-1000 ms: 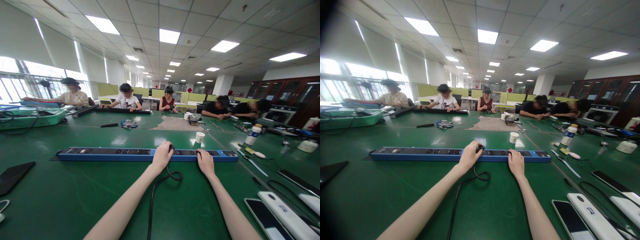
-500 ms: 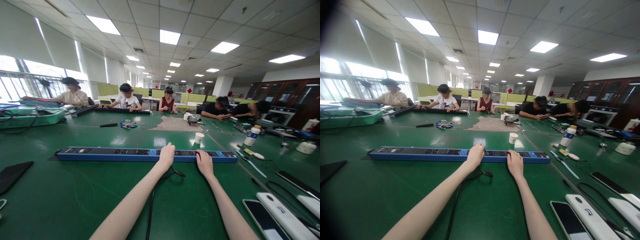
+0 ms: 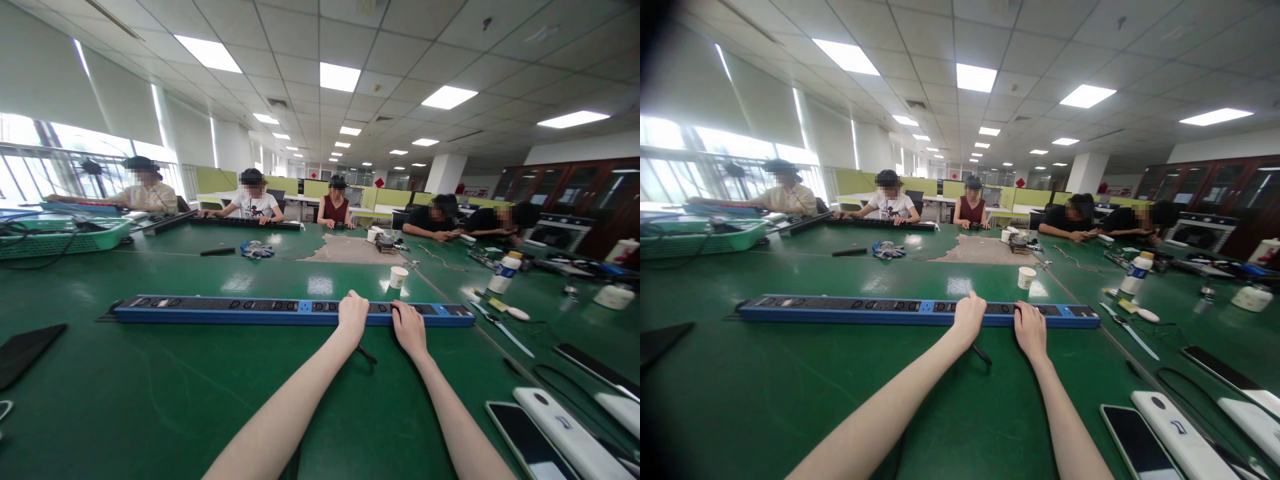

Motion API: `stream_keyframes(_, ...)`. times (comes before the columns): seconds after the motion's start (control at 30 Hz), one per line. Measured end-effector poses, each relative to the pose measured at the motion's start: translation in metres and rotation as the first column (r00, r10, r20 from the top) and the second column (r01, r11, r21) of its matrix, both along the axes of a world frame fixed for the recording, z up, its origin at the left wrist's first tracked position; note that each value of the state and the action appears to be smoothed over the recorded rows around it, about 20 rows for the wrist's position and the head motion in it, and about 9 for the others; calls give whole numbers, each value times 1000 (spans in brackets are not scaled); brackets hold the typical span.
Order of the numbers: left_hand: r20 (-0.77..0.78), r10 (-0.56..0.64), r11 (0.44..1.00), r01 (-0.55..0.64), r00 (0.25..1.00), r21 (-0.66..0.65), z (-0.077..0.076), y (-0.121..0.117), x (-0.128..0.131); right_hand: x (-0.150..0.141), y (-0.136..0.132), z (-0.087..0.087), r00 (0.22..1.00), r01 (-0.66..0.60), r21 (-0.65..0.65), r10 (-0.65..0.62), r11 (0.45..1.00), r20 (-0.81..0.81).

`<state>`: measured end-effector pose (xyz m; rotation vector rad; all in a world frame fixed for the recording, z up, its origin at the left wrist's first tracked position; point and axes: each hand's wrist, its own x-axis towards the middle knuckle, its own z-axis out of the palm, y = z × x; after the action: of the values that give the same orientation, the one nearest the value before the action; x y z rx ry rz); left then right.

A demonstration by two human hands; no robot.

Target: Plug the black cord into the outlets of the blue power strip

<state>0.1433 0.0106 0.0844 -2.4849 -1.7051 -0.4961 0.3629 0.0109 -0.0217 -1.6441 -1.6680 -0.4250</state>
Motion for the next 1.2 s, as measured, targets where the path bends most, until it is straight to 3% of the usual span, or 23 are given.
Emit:
stream_keyframes(0.23,81,-9,1000,7,997,24,-15,-4,-28,0,1,0,999,26,-4,-26,1000,29)
stream_keyframes(0.33,236,77,997,-81,969,5,-22,-4,-39,-1,0,0,1000,21,-4,-21,1000,20)
stream_keyframes(0.43,264,158,987,-144,952,-71,-26,-3,-39,-1,0,0,1000,18,-4,-18,1000,3)
stream_keyframes(0.53,267,151,988,-136,952,-76,-14,-3,-33,-2,0,1,1000,12,-13,-12,1000,-11)
stream_keyframes(0.7,478,42,994,-87,877,73,27,-12,-36,-3,-1,3,999,10,-46,-12,999,-42)
stream_keyframes(0.83,593,-88,995,95,800,20,45,-30,-59,-4,-3,4,995,-4,-60,-2,998,-97)
stream_keyframes(0.93,513,-258,946,321,819,-36,49,-47,-87,-5,-2,14,974,-22,-95,0,995,-226)
stream_keyframes(1.0,406,-394,897,442,824,-26,54,-56,-105,-8,-3,33,916,-105,-158,33,982,-400)
stream_keyframes(1.07,313,-473,870,492,824,19,61,-62,-118,-16,-8,62,773,-332,-210,138,920,-620)
stream_keyframes(1.1,283,-489,866,497,825,47,65,-64,-122,-23,-13,79,668,-479,-204,204,854,-716)
stream_keyframes(1.13,264,-500,863,500,825,74,68,-65,-124,-31,-20,97,568,-624,-192,271,758,-777)
stream_keyframes(1.2,247,-534,845,523,809,112,74,-66,-126,-50,-36,131,450,-806,-181,385,563,-806)
